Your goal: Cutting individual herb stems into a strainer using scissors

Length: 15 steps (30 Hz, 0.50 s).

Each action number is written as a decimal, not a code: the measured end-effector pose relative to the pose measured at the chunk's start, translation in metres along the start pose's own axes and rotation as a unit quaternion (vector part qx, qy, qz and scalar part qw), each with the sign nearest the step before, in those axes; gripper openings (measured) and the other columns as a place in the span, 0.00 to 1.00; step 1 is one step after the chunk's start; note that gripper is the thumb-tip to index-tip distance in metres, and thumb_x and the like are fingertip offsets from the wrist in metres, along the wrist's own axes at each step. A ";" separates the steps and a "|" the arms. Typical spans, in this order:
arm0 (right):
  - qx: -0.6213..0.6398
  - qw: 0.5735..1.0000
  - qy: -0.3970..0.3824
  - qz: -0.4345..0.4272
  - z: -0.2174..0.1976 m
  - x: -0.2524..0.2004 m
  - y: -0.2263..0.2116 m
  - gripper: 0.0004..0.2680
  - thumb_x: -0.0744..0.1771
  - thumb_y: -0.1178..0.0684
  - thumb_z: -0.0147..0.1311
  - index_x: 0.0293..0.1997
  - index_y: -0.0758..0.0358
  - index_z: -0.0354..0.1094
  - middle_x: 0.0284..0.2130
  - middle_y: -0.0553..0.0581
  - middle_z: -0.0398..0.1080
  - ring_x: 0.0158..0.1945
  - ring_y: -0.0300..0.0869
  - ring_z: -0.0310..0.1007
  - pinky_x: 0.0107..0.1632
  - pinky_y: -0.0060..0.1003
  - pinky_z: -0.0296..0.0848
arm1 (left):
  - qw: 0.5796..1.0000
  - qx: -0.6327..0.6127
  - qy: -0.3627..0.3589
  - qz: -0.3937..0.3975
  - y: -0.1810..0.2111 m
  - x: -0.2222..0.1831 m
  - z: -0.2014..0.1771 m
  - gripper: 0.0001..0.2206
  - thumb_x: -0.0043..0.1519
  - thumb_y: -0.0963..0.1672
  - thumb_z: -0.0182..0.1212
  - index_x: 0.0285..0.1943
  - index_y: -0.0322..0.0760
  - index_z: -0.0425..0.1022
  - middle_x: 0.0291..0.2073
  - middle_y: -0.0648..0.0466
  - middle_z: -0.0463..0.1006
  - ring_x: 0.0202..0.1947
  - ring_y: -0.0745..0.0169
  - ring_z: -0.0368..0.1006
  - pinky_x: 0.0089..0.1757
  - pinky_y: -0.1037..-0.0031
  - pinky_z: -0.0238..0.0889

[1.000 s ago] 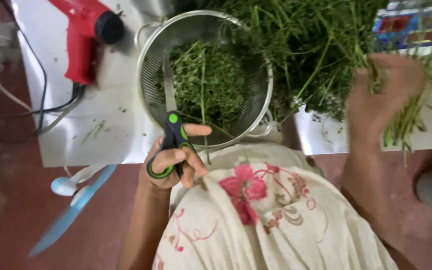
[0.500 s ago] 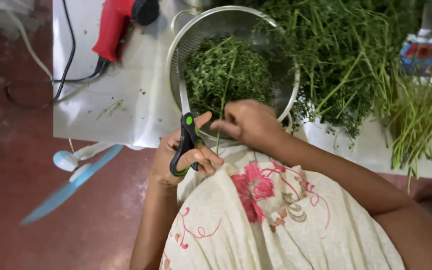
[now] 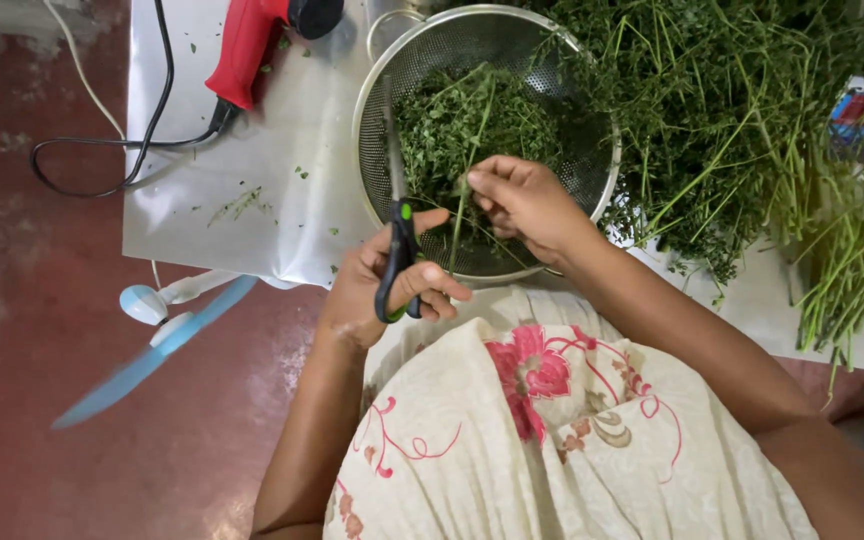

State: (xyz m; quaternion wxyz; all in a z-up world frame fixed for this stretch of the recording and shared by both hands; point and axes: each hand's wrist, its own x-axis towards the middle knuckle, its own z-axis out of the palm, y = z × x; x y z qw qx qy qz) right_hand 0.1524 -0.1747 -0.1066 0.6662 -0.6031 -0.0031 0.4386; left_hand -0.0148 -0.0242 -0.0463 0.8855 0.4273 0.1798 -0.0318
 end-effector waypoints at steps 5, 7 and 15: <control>-0.003 0.998 0.002 -0.069 -0.005 -0.008 -0.020 0.04 0.68 0.58 0.58 0.44 0.63 0.69 0.24 0.51 0.63 0.14 0.27 0.56 0.17 0.22 0.56 | 0.998 0.055 -0.006 -0.024 0.003 0.000 0.007 0.32 0.56 0.38 0.71 0.71 0.30 0.65 0.31 0.30 0.82 0.25 0.47 0.83 0.28 0.72 0.79; 0.006 0.997 0.020 -0.073 -0.008 -0.012 -0.033 0.04 0.67 0.57 0.59 0.43 0.61 0.69 0.25 0.53 0.64 0.15 0.29 0.57 0.18 0.23 0.57 | 0.997 0.074 -0.007 -0.022 0.004 -0.002 0.008 0.32 0.56 0.38 0.72 0.71 0.30 0.65 0.31 0.31 0.83 0.26 0.47 0.83 0.28 0.70 0.78; -0.240 0.961 0.061 -0.123 -0.022 -0.032 -0.076 0.05 0.70 0.60 0.52 0.50 0.65 0.71 0.31 0.53 0.72 0.35 0.34 0.75 0.43 0.29 0.80 | 0.984 -0.144 -0.093 -0.056 -0.023 -0.007 0.018 0.36 0.55 0.51 0.73 0.67 0.25 0.65 0.35 0.28 0.81 0.29 0.47 0.83 0.28 0.71 0.76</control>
